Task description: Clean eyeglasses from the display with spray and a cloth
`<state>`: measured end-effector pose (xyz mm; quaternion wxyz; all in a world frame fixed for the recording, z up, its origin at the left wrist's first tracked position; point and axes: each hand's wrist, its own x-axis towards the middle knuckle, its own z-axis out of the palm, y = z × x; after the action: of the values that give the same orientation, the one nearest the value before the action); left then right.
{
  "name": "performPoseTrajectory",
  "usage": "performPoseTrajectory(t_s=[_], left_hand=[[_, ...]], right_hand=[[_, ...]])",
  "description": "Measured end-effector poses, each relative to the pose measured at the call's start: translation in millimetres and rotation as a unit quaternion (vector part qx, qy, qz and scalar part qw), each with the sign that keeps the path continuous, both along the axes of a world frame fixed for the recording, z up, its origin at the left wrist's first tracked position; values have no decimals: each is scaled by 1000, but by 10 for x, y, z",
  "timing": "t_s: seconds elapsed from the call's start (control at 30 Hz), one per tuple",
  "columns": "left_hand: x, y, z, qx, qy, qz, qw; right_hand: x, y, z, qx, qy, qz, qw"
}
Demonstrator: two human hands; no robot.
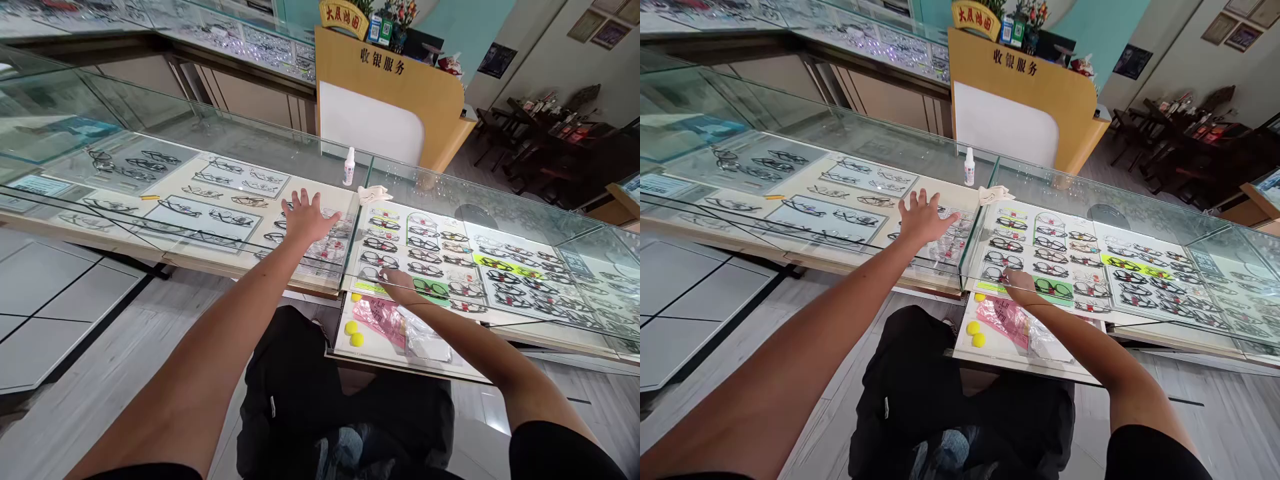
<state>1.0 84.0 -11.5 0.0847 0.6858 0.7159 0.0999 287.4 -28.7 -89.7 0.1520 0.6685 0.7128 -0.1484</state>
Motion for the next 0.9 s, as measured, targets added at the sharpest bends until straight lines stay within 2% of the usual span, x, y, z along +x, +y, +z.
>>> performPoseTrajectory(t_s=[0.17, 0.37, 0.47, 0.53, 0.63, 0.73, 0.83, 0.9], left_hand=[[-7, 19, -27, 3, -3, -1, 1000], [5, 7, -25, 14, -6, 2, 1000], [10, 2, -24, 14, -3, 2, 1000], [9, 3, -30, 15, -1, 2, 1000], [2, 2, -42, 18, -1, -1, 1000], [-6, 0, -48, 17, -2, -7, 1000], [-9, 5, -52, 17, -3, -9, 1000], [-13, 15, -57, 20, -4, -7, 1000]], right_hand=[[-58, -373, 335, -3, 9, 65, 998], [43, -1001, 952, -6, 62, 178, 982], [169, -1243, 1225, 25, 79, 175, 981], [291, -1377, 1322, 43, 84, 168, 981], [527, -1562, 1305, 64, 79, 148, 984], [765, -1743, 1137, 100, 68, 114, 986], [908, -1900, 929, 180, 75, 99, 976], [932, -1967, 824, 261, 90, 97, 956]])
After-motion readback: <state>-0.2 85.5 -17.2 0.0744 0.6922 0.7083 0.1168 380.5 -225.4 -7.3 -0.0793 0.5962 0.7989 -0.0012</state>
